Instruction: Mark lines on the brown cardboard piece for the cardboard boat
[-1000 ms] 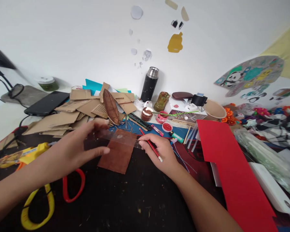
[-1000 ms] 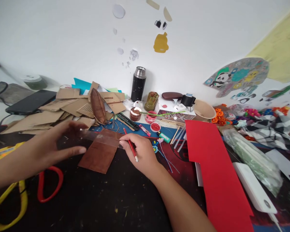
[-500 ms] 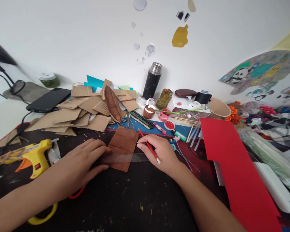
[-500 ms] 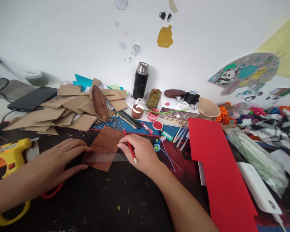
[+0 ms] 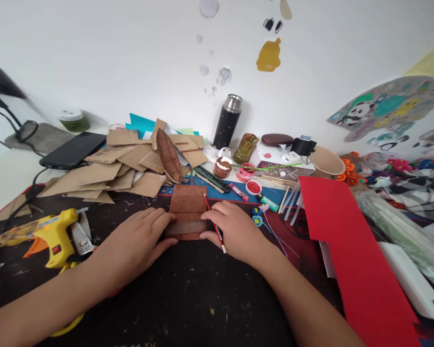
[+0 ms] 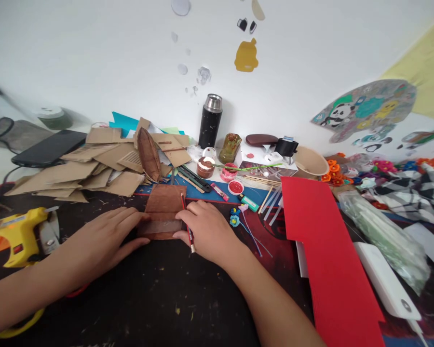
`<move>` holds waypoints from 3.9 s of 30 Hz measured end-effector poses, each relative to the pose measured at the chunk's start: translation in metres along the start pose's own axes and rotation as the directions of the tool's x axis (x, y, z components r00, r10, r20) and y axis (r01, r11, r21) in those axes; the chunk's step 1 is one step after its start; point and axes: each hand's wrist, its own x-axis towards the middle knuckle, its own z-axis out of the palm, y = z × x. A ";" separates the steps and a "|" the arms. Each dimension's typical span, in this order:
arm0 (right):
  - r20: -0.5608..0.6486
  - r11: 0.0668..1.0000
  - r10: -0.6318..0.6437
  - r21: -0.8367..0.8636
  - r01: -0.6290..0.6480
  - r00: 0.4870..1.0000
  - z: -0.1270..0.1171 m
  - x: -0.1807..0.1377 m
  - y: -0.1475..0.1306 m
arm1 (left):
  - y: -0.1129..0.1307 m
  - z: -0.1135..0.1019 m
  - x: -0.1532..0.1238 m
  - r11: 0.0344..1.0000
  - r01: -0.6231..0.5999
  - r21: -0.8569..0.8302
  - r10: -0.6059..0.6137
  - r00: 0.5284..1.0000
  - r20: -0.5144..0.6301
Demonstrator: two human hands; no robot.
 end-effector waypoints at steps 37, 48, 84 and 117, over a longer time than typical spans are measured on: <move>0.061 0.998 0.016 -0.058 -0.012 0.998 -0.006 -0.004 -0.015 | 0.029 -0.011 -0.045 0.938 -0.251 0.239 0.274 0.959 -0.067; 0.041 0.998 -0.002 -0.065 0.005 0.999 -0.004 -0.004 -0.016 | 0.026 -0.012 -0.041 0.945 -0.244 0.217 0.262 0.963 -0.059; 0.112 0.991 -0.048 -0.117 0.061 0.993 -0.006 -0.012 -0.020 | 0.022 -0.009 -0.053 0.933 -0.294 0.206 0.305 0.952 -0.025; 0.079 0.990 -0.059 -0.122 0.069 0.995 -0.006 -0.012 -0.019 | 0.026 -0.009 -0.050 0.943 -0.298 0.149 0.305 0.952 -0.031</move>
